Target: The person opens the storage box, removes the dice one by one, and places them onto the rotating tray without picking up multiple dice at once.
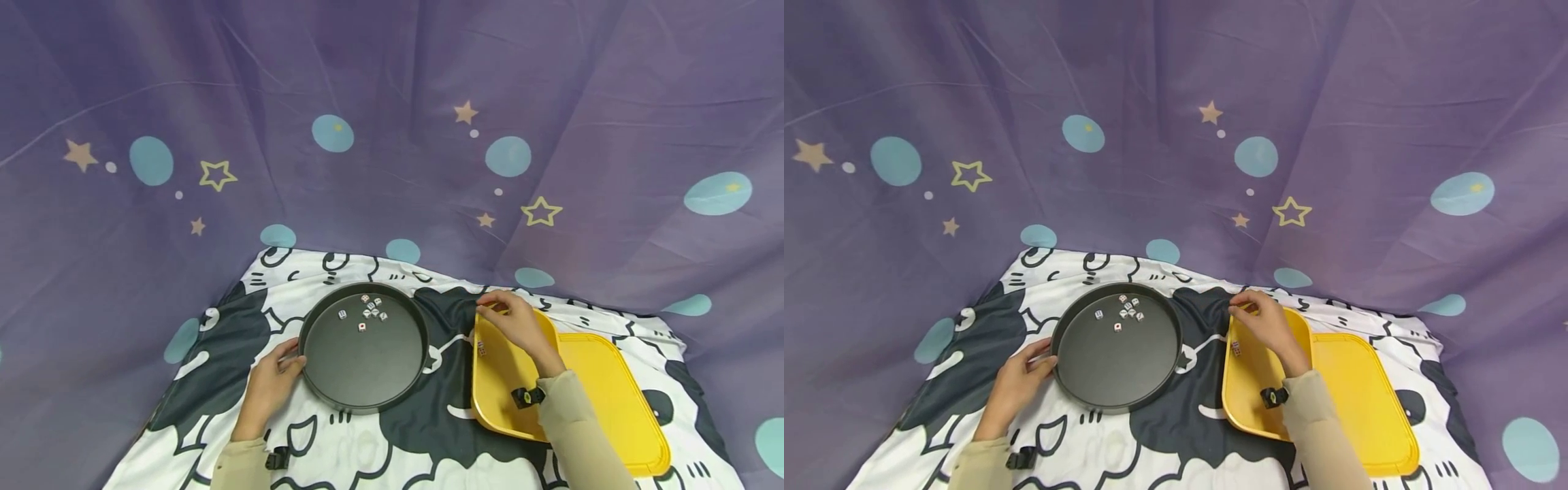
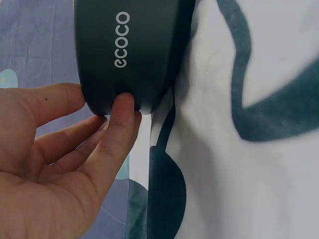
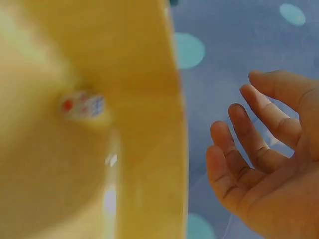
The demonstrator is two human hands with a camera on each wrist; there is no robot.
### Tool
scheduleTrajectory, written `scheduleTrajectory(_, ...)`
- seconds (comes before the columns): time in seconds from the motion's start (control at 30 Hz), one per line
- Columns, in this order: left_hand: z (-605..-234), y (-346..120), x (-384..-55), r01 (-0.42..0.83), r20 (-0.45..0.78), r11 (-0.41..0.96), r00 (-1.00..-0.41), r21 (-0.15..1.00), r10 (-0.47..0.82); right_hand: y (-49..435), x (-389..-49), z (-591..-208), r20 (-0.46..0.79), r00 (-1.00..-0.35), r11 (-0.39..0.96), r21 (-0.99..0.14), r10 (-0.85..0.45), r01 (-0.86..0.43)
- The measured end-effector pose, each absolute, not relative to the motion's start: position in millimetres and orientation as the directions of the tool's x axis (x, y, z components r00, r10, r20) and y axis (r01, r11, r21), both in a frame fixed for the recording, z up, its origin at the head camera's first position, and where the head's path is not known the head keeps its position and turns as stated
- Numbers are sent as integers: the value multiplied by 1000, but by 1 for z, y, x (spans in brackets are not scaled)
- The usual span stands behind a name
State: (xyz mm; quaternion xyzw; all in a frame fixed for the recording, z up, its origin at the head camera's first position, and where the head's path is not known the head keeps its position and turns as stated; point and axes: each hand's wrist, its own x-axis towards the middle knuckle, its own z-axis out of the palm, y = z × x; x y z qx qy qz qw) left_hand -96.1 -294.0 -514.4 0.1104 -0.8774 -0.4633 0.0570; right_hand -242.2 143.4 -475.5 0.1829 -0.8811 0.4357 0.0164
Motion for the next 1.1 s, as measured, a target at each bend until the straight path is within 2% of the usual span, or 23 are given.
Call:
scheduleTrajectory(0.2, -515, -294, -95, -157, -19, 539, -968, 827, -252, 164, -241, -501, 177, -935, 576, -747, -309, -331)
scheduleTrajectory(0.43, -516, -294, -94, -166, -25, 548, -966, 820, -256, 172, -245, -529, 61, -916, 588, -750, -396, -304)
scheduleTrajectory(0.8, -513, -293, -96, -166, -29, 542, -967, 824, -251, 172, -247, -538, 23, -854, 583, -721, -520, -374)
scheduleTrajectory(1.1, -511, -292, -96, -170, -34, 539, -967, 825, -253, 172, -248, -539, 17, -845, 574, -726, -535, -378)
